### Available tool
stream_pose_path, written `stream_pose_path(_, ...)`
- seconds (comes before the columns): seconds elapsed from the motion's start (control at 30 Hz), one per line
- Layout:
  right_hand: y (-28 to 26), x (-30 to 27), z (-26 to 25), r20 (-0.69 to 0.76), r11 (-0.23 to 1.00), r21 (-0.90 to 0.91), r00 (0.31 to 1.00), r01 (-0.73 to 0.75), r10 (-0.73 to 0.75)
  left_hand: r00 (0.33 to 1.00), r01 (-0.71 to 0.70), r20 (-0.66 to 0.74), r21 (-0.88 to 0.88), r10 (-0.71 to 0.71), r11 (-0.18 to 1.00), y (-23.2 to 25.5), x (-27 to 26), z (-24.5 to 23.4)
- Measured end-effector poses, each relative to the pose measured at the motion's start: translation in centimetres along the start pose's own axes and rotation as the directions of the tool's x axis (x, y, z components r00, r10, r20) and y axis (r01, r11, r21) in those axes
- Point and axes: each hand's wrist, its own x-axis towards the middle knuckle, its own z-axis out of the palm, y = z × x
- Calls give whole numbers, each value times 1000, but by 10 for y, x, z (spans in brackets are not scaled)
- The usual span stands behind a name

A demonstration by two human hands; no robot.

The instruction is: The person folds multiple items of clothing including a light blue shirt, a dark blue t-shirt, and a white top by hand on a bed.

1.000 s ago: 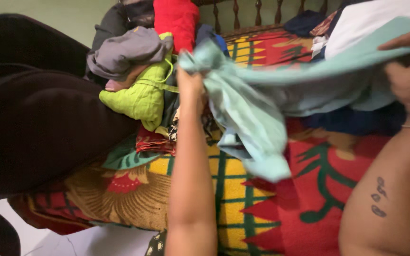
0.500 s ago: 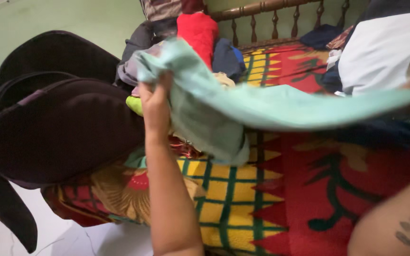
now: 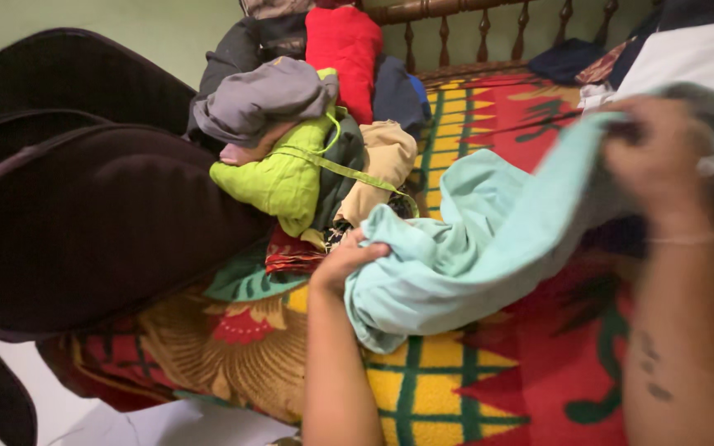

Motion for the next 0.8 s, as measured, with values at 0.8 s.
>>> stream_pose_path(0.8,-25,27,226,691,550,214,523,-807,499,895,-401,71,-300,440,865,-89,56,-122)
